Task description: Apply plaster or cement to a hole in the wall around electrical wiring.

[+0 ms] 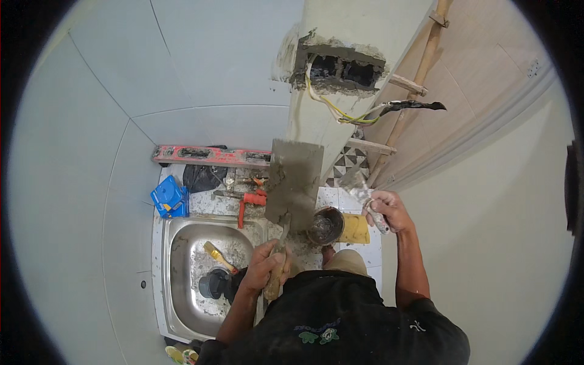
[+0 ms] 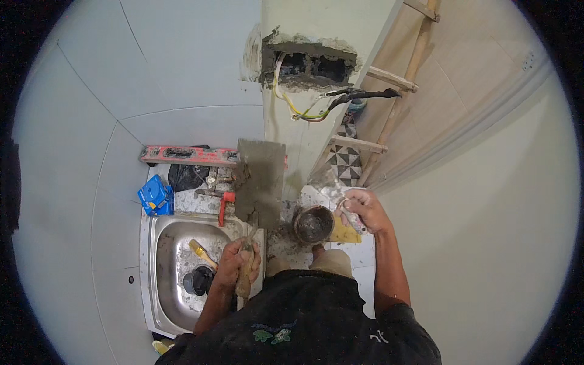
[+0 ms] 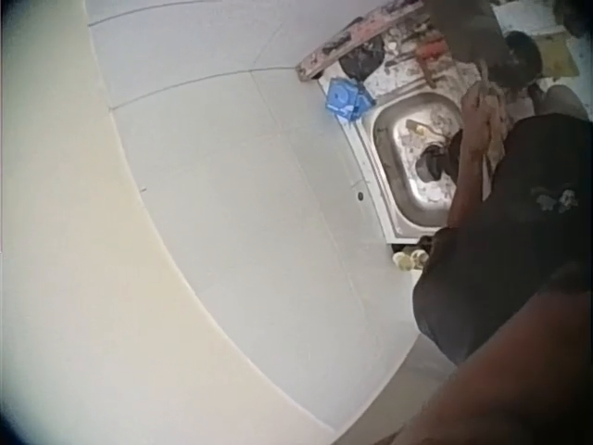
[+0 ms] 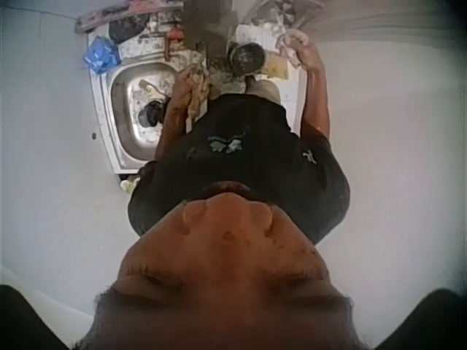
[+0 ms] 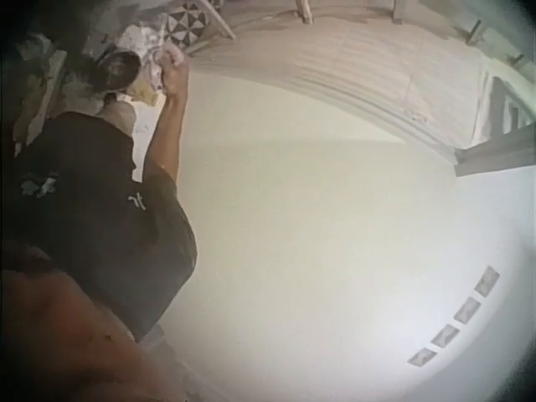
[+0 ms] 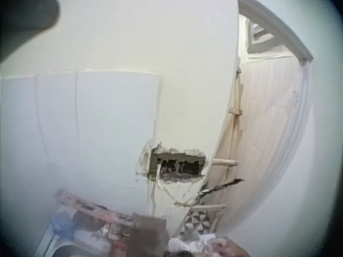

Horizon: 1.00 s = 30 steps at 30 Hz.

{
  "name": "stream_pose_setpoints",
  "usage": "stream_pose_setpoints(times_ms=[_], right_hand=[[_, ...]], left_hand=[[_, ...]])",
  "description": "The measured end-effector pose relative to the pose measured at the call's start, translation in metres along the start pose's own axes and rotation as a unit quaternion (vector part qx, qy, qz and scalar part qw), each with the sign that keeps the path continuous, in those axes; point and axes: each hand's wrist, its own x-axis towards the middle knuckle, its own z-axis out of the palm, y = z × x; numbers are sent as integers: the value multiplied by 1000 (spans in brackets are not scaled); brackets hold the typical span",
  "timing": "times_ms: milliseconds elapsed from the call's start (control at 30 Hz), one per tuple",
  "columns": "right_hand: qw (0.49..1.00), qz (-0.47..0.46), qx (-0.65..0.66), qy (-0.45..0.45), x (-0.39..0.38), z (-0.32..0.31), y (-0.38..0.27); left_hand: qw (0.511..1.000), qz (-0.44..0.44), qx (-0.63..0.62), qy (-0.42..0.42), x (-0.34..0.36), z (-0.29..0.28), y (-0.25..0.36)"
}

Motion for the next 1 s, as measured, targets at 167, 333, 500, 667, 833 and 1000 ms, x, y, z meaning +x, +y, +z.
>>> stream_pose_setpoints(times_ms=[167,333,500,667,833,1000], right_hand=[[979,-46,-198,3,-19,11,-64],[886,-41,-460,-40,-17,42,-120],[771,-78,-631,-47,-9,59,-131],[726,-93,-679,62,-13,28,-146],[604,-87,-769,190,6,19,-238],[570,-293,-758,124,80,25,-276]], left_hand=[[959,23,261,108,7,13,6],[891,85,427,124,12,12,3],[749,232,605,138,13,14,2],[804,183,546,149,-1,7,11],[845,93,497,175,-9,-13,4],[834,70,521,167,-2,-12,4]])
